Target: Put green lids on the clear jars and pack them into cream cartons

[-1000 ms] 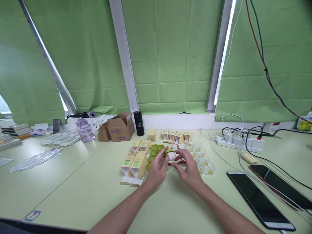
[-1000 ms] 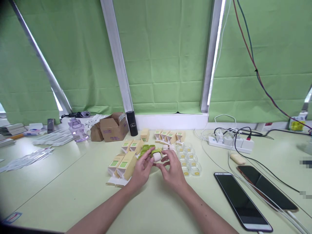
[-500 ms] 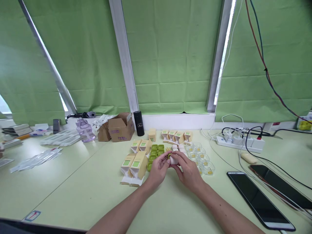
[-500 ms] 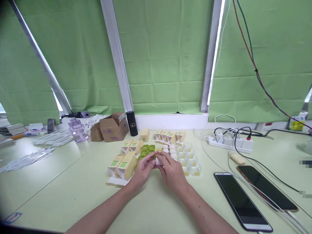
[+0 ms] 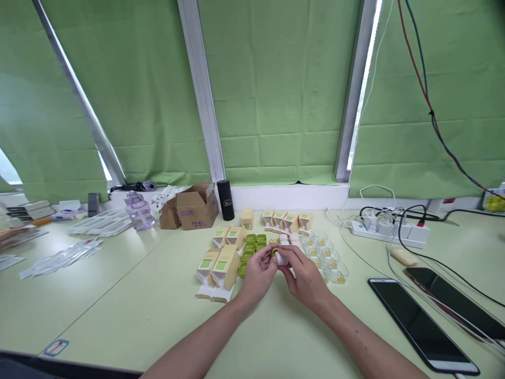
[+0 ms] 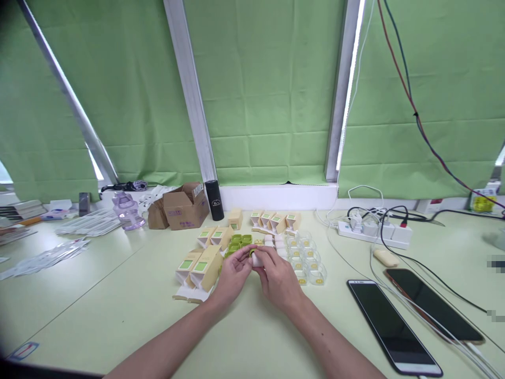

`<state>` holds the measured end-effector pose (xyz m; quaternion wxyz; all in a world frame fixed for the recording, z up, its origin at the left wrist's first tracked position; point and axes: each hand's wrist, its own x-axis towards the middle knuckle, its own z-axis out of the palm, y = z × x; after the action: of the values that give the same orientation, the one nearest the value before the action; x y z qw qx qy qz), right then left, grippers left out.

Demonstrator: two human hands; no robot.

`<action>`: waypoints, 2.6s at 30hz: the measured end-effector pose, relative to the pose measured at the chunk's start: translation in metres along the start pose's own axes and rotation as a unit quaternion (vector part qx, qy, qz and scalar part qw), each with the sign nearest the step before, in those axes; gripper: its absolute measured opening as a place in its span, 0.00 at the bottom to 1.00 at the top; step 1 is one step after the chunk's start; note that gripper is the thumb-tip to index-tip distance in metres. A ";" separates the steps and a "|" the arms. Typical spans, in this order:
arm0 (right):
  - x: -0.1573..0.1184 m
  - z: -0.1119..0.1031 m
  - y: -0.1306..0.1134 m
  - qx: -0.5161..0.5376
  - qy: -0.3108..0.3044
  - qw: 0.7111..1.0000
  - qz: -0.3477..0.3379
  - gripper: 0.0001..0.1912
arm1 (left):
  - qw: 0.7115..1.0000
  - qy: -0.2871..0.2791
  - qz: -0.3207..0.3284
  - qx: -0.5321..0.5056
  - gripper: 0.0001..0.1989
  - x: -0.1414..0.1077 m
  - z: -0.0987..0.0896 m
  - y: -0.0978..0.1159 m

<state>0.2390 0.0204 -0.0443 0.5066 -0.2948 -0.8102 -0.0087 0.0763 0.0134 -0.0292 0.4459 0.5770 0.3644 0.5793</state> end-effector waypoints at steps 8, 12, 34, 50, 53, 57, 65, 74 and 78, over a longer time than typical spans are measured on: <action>0.000 -0.001 -0.005 -0.016 0.006 1.000 -0.006 0.20 | 1.000 0.016 0.010 -0.016 0.20 0.000 0.004 0.001; -0.001 0.000 -0.003 -0.008 0.008 1.000 -0.001 0.21 | 1.000 -0.004 0.017 -0.009 0.21 -0.002 -0.001 0.001; -0.009 0.005 0.006 0.003 0.012 1.000 0.006 0.25 | 0.999 -0.047 0.010 -0.012 0.34 -0.004 -0.002 -0.002; -0.006 0.006 0.005 -0.005 0.023 1.000 -0.005 0.23 | 0.998 -0.049 0.015 -0.022 0.33 -0.004 -0.002 0.001; -0.006 0.006 0.006 -0.001 0.026 1.000 -0.004 0.23 | 0.998 -0.051 0.021 -0.022 0.32 -0.004 -0.002 0.001; -0.006 0.007 0.007 -0.005 0.026 1.000 -0.007 0.22 | 0.998 -0.049 0.026 -0.020 0.31 -0.005 -0.002 0.002; -0.006 0.009 0.007 -0.008 0.035 0.999 -0.009 0.22 | 0.998 -0.053 0.028 -0.003 0.31 -0.003 -0.003 -0.001; -0.005 0.009 0.007 -0.021 0.035 0.999 -0.018 0.21 | 0.999 -0.046 0.018 0.000 0.32 -0.004 -0.003 -0.001; -0.006 0.009 0.008 -0.016 0.036 0.999 -0.016 0.22 | 0.999 -0.042 0.012 -0.011 0.33 -0.004 -0.002 -0.001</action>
<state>0.2373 0.0267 -0.0556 0.5302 -0.2891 -0.7960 -0.0404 0.0743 0.0102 -0.0313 0.4601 0.6001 0.3325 0.5636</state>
